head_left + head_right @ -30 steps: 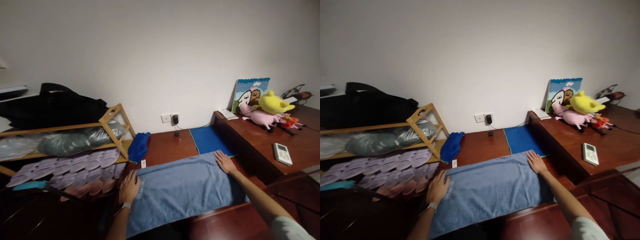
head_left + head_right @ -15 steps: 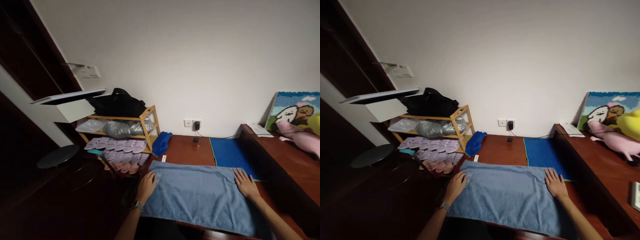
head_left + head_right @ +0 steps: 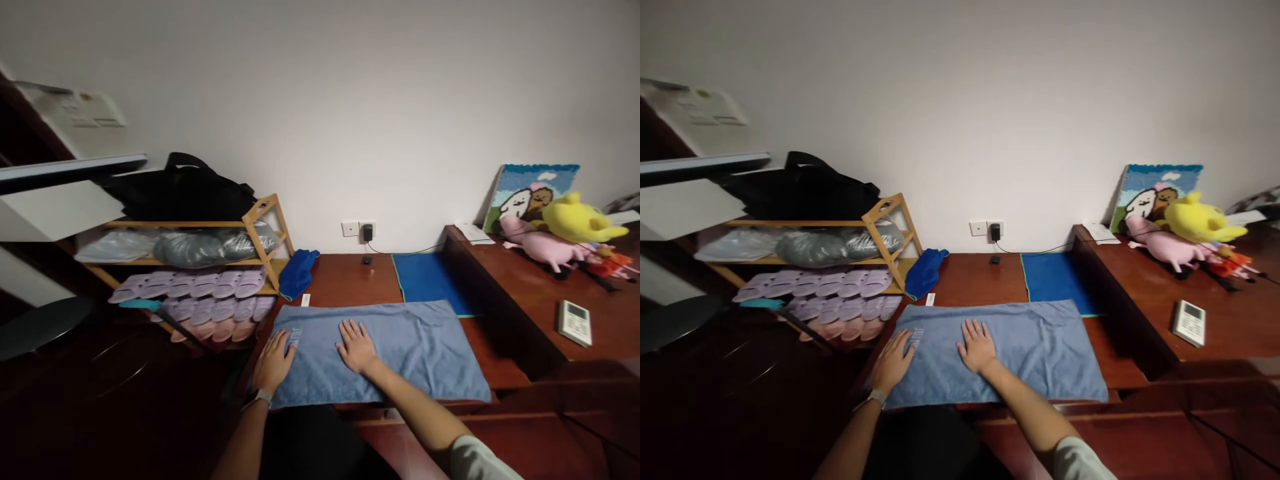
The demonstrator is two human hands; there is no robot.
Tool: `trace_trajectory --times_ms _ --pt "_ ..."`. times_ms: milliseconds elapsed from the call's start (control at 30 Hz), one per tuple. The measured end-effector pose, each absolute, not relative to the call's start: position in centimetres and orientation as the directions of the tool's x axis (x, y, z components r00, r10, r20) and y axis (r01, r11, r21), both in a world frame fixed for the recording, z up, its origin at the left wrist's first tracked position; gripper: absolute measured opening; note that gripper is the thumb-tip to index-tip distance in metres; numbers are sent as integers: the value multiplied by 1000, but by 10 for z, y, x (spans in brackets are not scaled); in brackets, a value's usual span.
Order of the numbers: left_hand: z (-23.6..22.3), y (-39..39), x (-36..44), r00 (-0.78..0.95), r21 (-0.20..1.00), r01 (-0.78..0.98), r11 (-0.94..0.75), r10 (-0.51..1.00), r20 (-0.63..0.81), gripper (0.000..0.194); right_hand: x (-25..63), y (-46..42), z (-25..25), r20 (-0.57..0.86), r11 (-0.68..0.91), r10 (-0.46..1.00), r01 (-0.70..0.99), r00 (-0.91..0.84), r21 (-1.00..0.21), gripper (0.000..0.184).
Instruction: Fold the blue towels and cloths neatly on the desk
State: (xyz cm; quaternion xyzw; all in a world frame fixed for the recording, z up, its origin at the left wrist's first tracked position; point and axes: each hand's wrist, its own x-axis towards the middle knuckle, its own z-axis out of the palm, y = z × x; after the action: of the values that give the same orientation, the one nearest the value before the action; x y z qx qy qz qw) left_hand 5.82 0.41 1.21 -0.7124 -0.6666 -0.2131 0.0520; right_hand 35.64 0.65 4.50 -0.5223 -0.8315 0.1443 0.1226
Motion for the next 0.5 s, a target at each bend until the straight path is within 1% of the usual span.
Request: trace_trajectory --times_ms 100,267,333,400,500 --pt "12 7 56 31 182 978 -104 931 365 46 414 1 36 13 297 951 898 -310 -324 66" --pt "11 11 55 51 148 982 -116 922 384 48 575 -32 15 -40 81 995 972 -92 -222 69" --pt "11 13 56 51 139 984 -114 919 392 49 627 -44 9 -28 21 999 983 -26 -182 69" --pt "12 15 57 50 128 986 -109 917 396 49 658 -52 6 -11 -5 1000 987 4 -161 69" --pt "15 16 58 75 83 990 -117 916 394 49 668 -51 8 -8 -36 999 990 35 -139 68"
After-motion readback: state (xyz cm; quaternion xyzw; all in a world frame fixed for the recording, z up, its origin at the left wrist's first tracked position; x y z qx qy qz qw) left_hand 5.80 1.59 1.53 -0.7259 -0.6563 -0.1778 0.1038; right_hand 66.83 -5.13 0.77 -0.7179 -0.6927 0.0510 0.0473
